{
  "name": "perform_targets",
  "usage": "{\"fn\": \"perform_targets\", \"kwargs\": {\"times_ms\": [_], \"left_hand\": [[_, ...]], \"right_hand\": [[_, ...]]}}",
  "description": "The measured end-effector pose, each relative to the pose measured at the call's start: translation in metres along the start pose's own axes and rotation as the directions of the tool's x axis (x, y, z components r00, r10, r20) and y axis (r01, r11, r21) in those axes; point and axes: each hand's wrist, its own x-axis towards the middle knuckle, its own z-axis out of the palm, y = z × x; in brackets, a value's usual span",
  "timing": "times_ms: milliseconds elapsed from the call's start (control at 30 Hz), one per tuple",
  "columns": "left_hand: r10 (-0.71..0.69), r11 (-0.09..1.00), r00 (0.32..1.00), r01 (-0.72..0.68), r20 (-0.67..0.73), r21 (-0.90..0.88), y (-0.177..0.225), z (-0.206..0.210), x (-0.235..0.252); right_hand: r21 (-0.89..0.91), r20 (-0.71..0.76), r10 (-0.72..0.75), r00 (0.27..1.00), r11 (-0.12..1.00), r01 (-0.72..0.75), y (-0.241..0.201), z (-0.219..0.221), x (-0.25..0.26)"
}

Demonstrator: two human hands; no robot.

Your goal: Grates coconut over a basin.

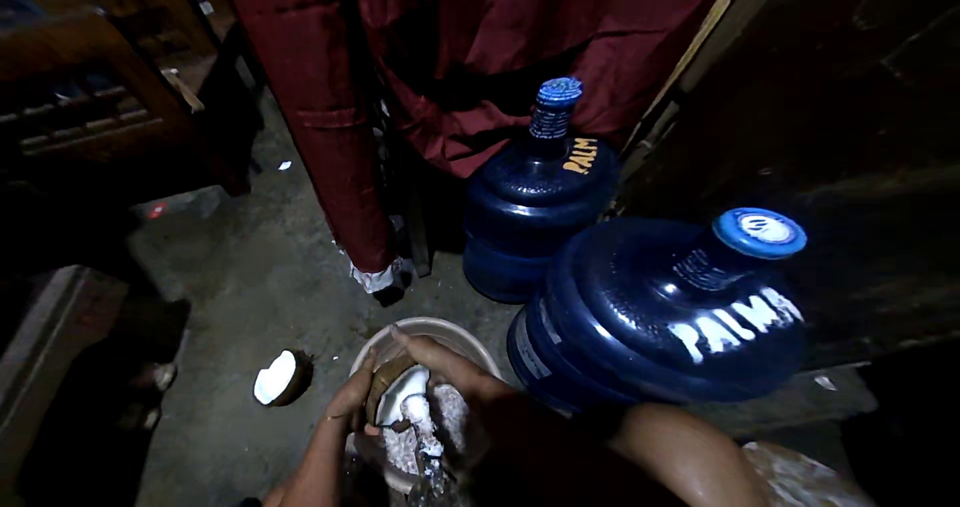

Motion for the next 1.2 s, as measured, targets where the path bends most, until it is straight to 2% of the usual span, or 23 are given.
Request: {"fn": "perform_targets", "kwargs": {"times_ms": [67,133,167,200,233,300,333,367,467,500,567,633,700,733,767,800,833,867,933,967,1067,1133,1200], "left_hand": [[0.033,0.998,0.999,-0.031,0.034,-0.059,0.0,0.0,-0.027],[0.237,0.961,0.972,-0.235,-0.002,-0.146,-0.004,0.012,-0.063],[0.349,0.917,0.935,-0.354,-0.059,-0.182,-0.012,0.022,-0.074],[0.443,0.866,0.886,-0.462,-0.135,-0.192,-0.027,0.032,-0.076],[0.505,0.818,0.836,-0.543,-0.214,-0.191,-0.044,0.041,-0.073],[0.542,0.759,0.776,-0.617,-0.322,-0.209,-0.069,0.052,-0.052],[0.534,0.759,0.775,-0.615,-0.336,-0.212,-0.073,0.053,-0.041],[0.518,0.776,0.786,-0.597,-0.336,-0.201,-0.075,0.052,-0.032],[0.438,0.881,0.866,-0.466,-0.241,-0.076,-0.054,0.038,-0.009],[0.389,0.916,0.9,-0.4,-0.196,-0.019,-0.046,0.033,-0.002],[0.333,0.943,0.935,-0.333,-0.126,0.023,-0.033,0.025,0.006],[0.368,0.927,0.925,-0.373,-0.099,-0.032,-0.021,0.021,-0.009],[0.441,0.89,0.886,-0.452,-0.142,-0.055,-0.021,0.028,-0.046],[0.486,0.866,0.857,-0.498,-0.17,-0.035,-0.029,0.031,-0.059],[0.531,0.838,0.82,-0.545,-0.214,-0.012,-0.039,0.036,-0.063],[0.55,0.821,0.795,-0.571,-0.257,-0.006,-0.05,0.04,-0.059],[0.543,0.822,0.792,-0.569,-0.279,-0.017,-0.058,0.041,-0.049],[0.519,0.836,0.806,-0.548,-0.284,-0.03,-0.06,0.041,-0.036],[0.423,0.898,0.868,-0.44,-0.26,-0.009,-0.053,0.036,-0.012],[0.369,0.927,0.897,-0.375,-0.245,0.023,-0.045,0.033,-0.004],[0.235,0.972,0.957,-0.23,-0.171,0.047,-0.02,0.024,0.004],[0.262,0.964,0.949,-0.267,-0.177,-0.004,-0.011,0.024,-0.009],[0.386,0.921,0.905,-0.39,-0.181,0.014,-0.013,0.027,-0.039]], "right_hand": [[-0.064,0.072,-0.03,0.997,0.997,0.034,-0.013,-0.008,-0.033],[-0.206,0.113,-0.257,0.96,0.939,0.276,-0.009,-0.005,-0.063],[-0.264,0.068,-0.42,0.905,0.867,0.423,0.002,0.003,-0.077],[-0.32,-0.025,-0.614,0.789,0.753,0.575,0.023,0.015,-0.081],[-0.319,-0.066,-0.686,0.725,0.703,0.635,0.039,0.023,-0.078],[-0.285,-0.12,-0.74,0.662,0.664,0.691,0.064,0.032,-0.055],[-0.245,-0.143,-0.735,0.662,0.675,0.696,0.07,0.034,-0.04],[-0.201,-0.148,-0.701,0.698,0.712,0.673,0.074,0.034,-0.03],[-0.129,-0.038,-0.454,0.89,0.885,0.447,0.058,0.017,-0.014],[-0.102,-0.025,-0.374,0.927,0.923,0.37,0.051,0.014,-0.009],[-0.105,-0.042,-0.276,0.96,0.957,0.27,0.035,0.01,-0.008],[-0.131,-0.082,-0.293,0.953,0.951,0.281,0.016,0.009,-0.03],[-0.211,-0.095,-0.431,0.897,0.889,0.405,0.021,0.013,-0.065],[-0.273,-0.126,-0.57,0.812,0.807,0.524,0.034,0.019,-0.074],[-0.315,-0.178,-0.719,0.672,0.688,0.653,0.052,0.027,-0.068],[-0.276,-0.197,-0.755,0.625,0.654,0.704,0.065,0.032,-0.059],[-0.194,-0.189,-0.724,0.663,0.69,0.697,0.073,0.034,-0.048],[-0.133,-0.163,-0.653,0.739,0.757,0.64,0.073,0.031,-0.037],[-0.06,-0.063,-0.427,0.902,0.904,0.424,0.06,0.02,-0.019],[-0.033,-0.051,-0.358,0.932,0.934,0.357,0.056,0.017,-0.007],[0.033,-0.074,-0.246,0.966,0.968,0.249,0.038,0.012,0.008],[0.014,-0.088,-0.251,0.964,0.967,0.253,0.024,0.009,-0.01],[-0.068,-0.097,-0.361,0.928,0.932,0.355,0.022,0.009,-0.046]]}}
